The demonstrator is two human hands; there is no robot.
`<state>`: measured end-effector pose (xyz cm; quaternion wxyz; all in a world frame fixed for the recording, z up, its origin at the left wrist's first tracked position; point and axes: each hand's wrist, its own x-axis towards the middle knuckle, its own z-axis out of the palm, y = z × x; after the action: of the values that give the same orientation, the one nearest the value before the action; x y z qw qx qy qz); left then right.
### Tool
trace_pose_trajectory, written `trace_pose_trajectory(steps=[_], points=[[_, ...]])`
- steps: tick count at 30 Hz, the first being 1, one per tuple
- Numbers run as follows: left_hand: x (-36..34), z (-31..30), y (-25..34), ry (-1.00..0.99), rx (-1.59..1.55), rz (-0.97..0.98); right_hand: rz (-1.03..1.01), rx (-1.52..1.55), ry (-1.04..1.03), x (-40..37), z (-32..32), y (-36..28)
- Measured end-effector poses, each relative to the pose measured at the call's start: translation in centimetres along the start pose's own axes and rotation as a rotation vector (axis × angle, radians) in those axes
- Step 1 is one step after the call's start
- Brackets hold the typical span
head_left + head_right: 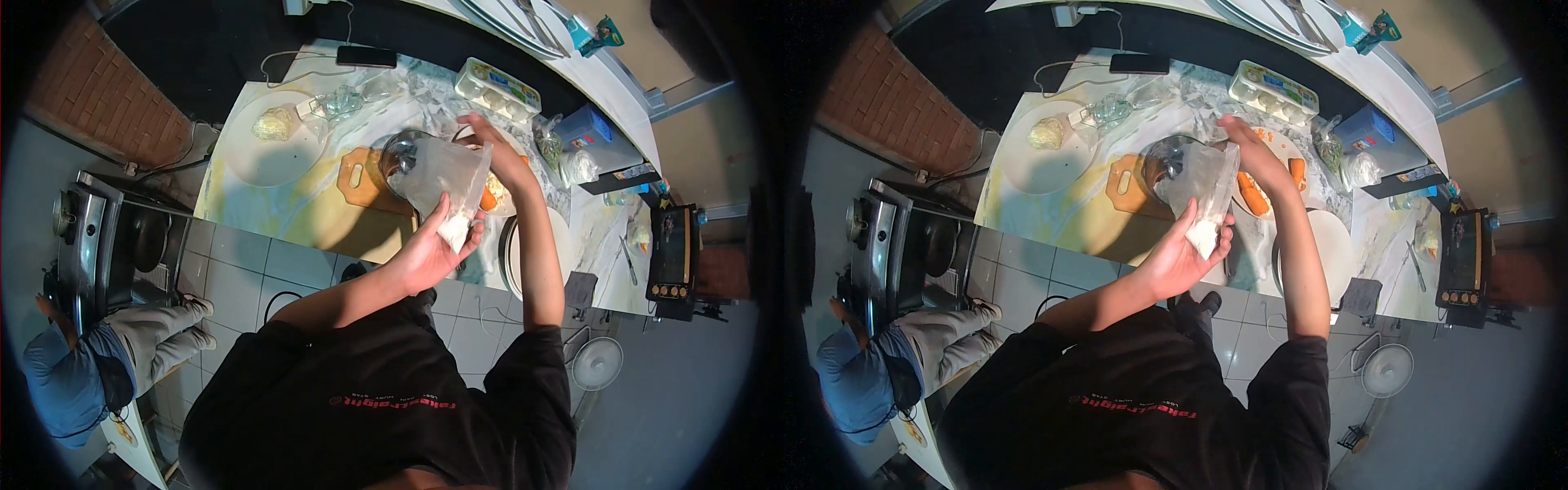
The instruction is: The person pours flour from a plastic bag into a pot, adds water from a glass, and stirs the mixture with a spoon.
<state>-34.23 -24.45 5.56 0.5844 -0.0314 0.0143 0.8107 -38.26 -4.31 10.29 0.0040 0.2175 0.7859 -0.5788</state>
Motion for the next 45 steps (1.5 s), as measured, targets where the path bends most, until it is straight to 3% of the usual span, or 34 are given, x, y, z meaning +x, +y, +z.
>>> trace_pose_trajectory(steps=[1, 3, 6, 8, 16, 18, 20, 24, 26, 27, 28, 30, 34, 36, 40, 45], points=[[0.4, -0.4, 0.3, 0.020, 0.001, 0.011, -0.004, -0.002, -0.004, -1.4, 0.0, -0.6], [1.2, -1.4, 0.8, 0.035, 0.003, 0.028, -0.004, -0.043, 0.199, -5.0, 0.2, -1.9], [1.9, -1.3, 1.1, -0.070, 0.028, 0.050, -0.047, -0.143, 0.224, -9.2, 1.1, -2.8], [2.0, 0.9, 0.8, 0.070, 0.059, 0.127, -0.041, -0.352, 0.101, -10.7, 2.5, -4.1], [3.8, 0.3, 0.7, 0.059, 0.054, 0.044, -0.277, -0.455, 0.318, -8.6, 3.0, -2.4], [3.5, 0.4, 0.7, 0.078, 0.092, 0.022, -0.346, -0.656, 0.335, -7.7, 2.6, -2.6], [2.3, 0.3, 1.4, 0.093, 0.256, -0.103, -0.367, -0.703, 0.322, -6.8, 2.3, -2.8], [-0.5, -1.0, 4.2, 0.178, 0.614, -0.082, -0.362, -0.718, 0.281, -5.5, 1.8, -2.9], [-0.3, -2.8, 7.1, 0.181, 1.029, 0.167, -0.373, -0.701, 0.274, -5.4, 1.4, -3.2], [0.8, -3.6, 8.6, 0.150, 1.238, 0.398, -0.449, -0.701, 0.232, -5.0, 0.9, -3.0], [1.7, -2.7, 9.8, 0.112, 1.439, 0.640, -0.528, -0.702, 0.188, -4.8, 0.5, -3.0], [2.5, 0.8, 11.1, 0.239, 1.812, 0.919, -0.515, -0.683, 0.145, -4.8, 0.1, -3.7], [6.1, 2.7, 14.2, 0.137, 1.812, 0.965, -0.429, -0.603, 0.043, -4.8, 0.0, -5.3], [7.1, 2.3, 16.1, -0.096, 1.799, 0.698, -0.376, -0.564, 0.042, -4.8, 0.2, -5.7], [7.5, 1.6, 16.7, 0.019, 1.599, 0.717, -0.417, -0.407, 0.182, -4.8, 0.0, -5.0], [7.6, 2.3, 16.7, 0.012, 1.623, 0.728, -0.548, -0.412, 0.341, -4.3, -0.7, -4.4]])
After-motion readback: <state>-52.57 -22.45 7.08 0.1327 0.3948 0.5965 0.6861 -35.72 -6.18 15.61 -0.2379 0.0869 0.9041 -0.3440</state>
